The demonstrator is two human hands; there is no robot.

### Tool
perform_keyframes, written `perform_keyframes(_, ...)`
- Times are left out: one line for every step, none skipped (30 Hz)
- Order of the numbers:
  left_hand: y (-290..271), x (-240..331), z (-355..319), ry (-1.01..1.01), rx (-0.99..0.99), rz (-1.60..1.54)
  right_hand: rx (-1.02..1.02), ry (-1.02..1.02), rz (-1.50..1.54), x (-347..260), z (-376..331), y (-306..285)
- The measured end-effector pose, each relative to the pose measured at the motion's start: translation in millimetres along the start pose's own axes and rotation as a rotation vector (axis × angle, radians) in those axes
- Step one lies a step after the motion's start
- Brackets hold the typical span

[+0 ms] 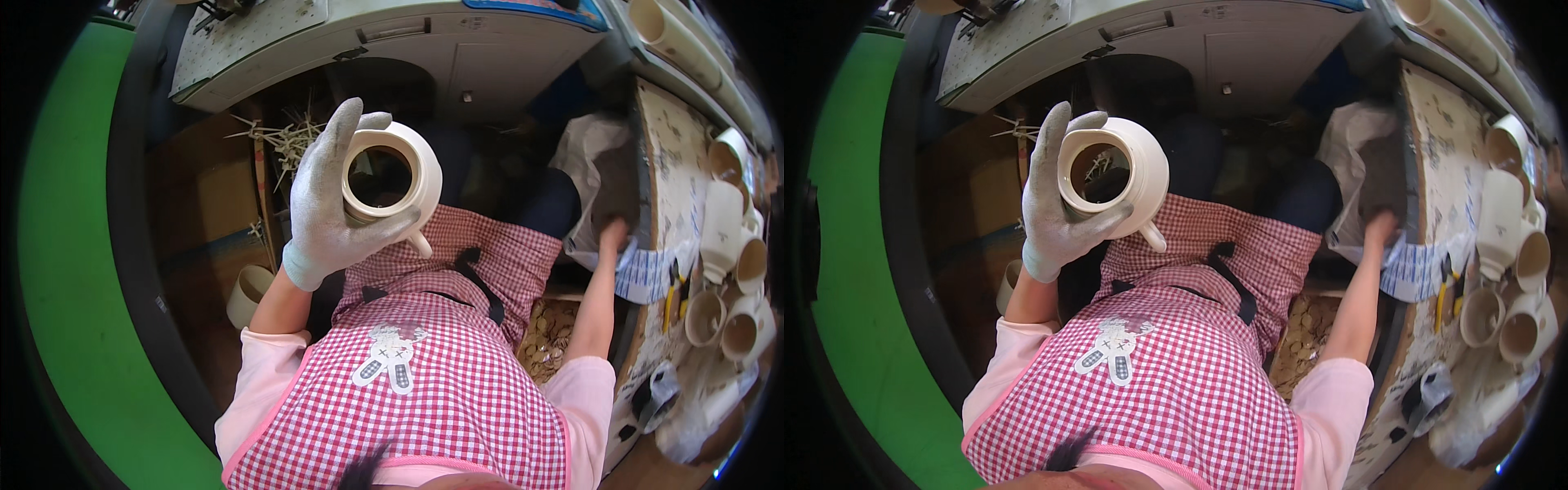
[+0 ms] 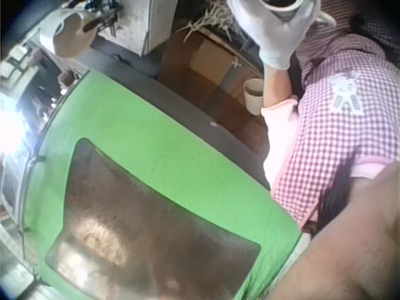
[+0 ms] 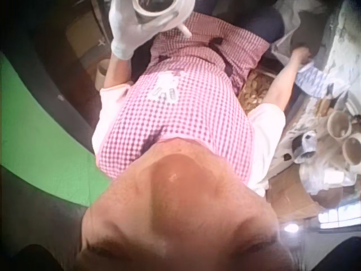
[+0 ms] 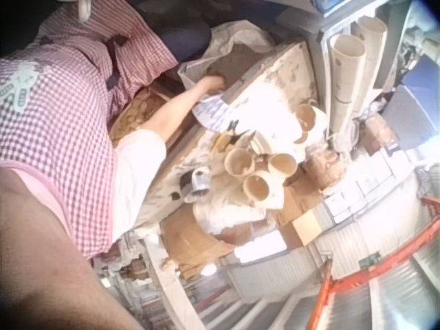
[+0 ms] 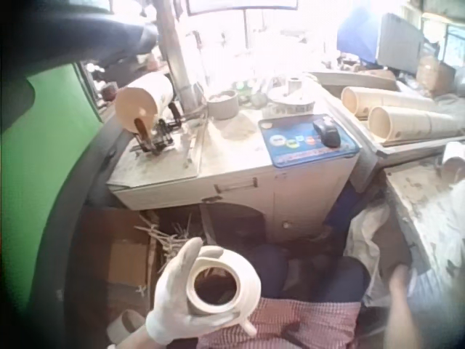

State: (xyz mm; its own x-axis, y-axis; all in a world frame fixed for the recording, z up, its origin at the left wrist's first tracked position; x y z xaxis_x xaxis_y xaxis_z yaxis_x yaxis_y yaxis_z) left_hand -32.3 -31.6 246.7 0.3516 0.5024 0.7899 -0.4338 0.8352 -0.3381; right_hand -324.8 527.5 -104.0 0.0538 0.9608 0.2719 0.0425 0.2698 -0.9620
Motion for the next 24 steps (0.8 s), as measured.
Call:
perform_keyframes(0.3, 3.5, -2.7, 0.015, 0.003, 0.017, -0.057, 0.03, -0.004, 2.0, -1.3, 6.1)
perform_keyframes(-0.8, 5.9, -5.9, 0.007, 0.005, 0.011, -0.028, 0.023, 0.075, 3.4, -5.8, 5.4)
perform_keyframes(-2.2, 2.5, -6.8, -0.043, 0.001, -0.017, -0.054, 0.104, 0.098, 8.7, -7.5, 6.7)
perform_keyframes(-4.2, 4.8, -10.1, -0.053, 0.012, 0.026, 0.2, 0.097, 0.067, 8.1, -14.4, -17.4)
perform_keyframes(-5.7, 9.0, -11.6, -0.018, 0.0, 0.051, 0.348, 0.125, -0.003, 3.0, -21.5, -37.3)
perform_keyframes(-5.0, 14.2, -13.2, 0.027, -0.017, 0.082, 0.378, 0.151, 0.116, 1.4, -28.7, -53.8)
perform_keyframes(-4.2, 14.3, -14.7, 0.005, -0.042, 0.077, 0.372, 0.126, 0.232, -7.0, -39.1, -73.6)
perform_keyframes(-5.3, 17.4, -15.1, 0.03, -0.033, 0.085, 0.201, 0.178, 0.428, -13.4, -42.2, -86.6)
perform_keyframes(-6.7, 20.0, -15.3, 0.05, -0.021, 0.103, 0.102, 0.202, 0.573, -26.3, -48.2, -110.4)
perform_keyframes(-5.9, 22.1, -15.6, 0.072, -0.031, 0.101, 0.07, 0.118, 1.012, -53.1, -56.8, -141.4)
perform_keyframes(-7.5, 24.3, -15.9, 0.095, -0.002, 0.133, 0.024, 0.123, 1.407, -74.9, -69.4, -171.7)
perform_keyframes(-6.7, 25.7, -16.4, 0.12, 0.01, 0.156, 0.238, -0.155, 1.318, -99.9, -88.4, -233.2)
perform_keyframes(-5.6, 26.5, -16.7, 0.131, 0.013, 0.18, 0.336, -0.271, 1.24, -121.3, -111.5, -278.7)
perform_keyframes(-2.6, 28.5, -17.6, 0.156, 0.006, 0.183, 0.365, -0.417, 1.292, -138.8, -137.9, -321.1)
perform_keyframes(1.2, 29.6, -18.1, 0.167, -0.017, 0.196, 0.309, -0.527, 1.356, -156.4, -162.4, -355.0)
perform_keyframes(4.3, 32.4, -19.4, 0.187, -0.026, 0.195, 0.128, -0.595, 1.492, -169.9, -186.6, -380.1)
perform_keyframes(8.0, 35.3, -20.2, 0.21, -0.035, 0.194, -0.09, -0.699, 1.599, -186.9, -213.4, -402.3)
perform_keyframes(10.9, 36.4, -21.4, 0.191, -0.06, 0.187, -0.245, -0.829, 1.662, -206.7, -240.0, -424.5)
perform_keyframes(16.0, 38.2, -21.0, 0.2, -0.082, 0.185, -0.431, -0.968, 1.68, -225.7, -264.5, -441.7)
perform_keyframes(16.8, 41.8, -22.5, 0.209, -0.08, 0.188, -0.423, -1.07, 1.555, -240.9, -276.8, -455.1)
perform_keyframes(19.5, 43.0, -22.4, 0.202, -0.092, 0.194, -0.421, -1.169, 1.399, -251.4, -289.9, -461.4)
perform_keyframes(20.5, 43.8, -22.8, 0.191, -0.095, 0.192, -0.065, -1.272, 1.219, -259.7, -296.5, -475.8)
perform_keyframes(21.9, 46.4, -23.1, 0.211, -0.095, 0.19, -0.163, -1.242, 1.054, -270.9, -299.7, -464.1)
perform_keyframes(23.0, 47.7, -24.0, 0.218, -0.096, 0.188, -0.036, -1.245, 1.044, -272.5, -300.4, -465.7)
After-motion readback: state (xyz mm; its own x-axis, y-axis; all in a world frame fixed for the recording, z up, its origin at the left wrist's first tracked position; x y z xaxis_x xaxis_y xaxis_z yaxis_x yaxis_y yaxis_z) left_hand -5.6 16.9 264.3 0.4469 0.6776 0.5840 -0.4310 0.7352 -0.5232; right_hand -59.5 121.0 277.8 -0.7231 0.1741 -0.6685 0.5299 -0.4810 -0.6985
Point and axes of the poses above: each hand's wrist, its own z-axis towards the middle knuckle, its own y-axis out of the palm, x = y × z, the point moved 8 cm from there along z, towards the middle knuckle, and after that the axes turned 8 degrees about -z, right-handed, at the moved point
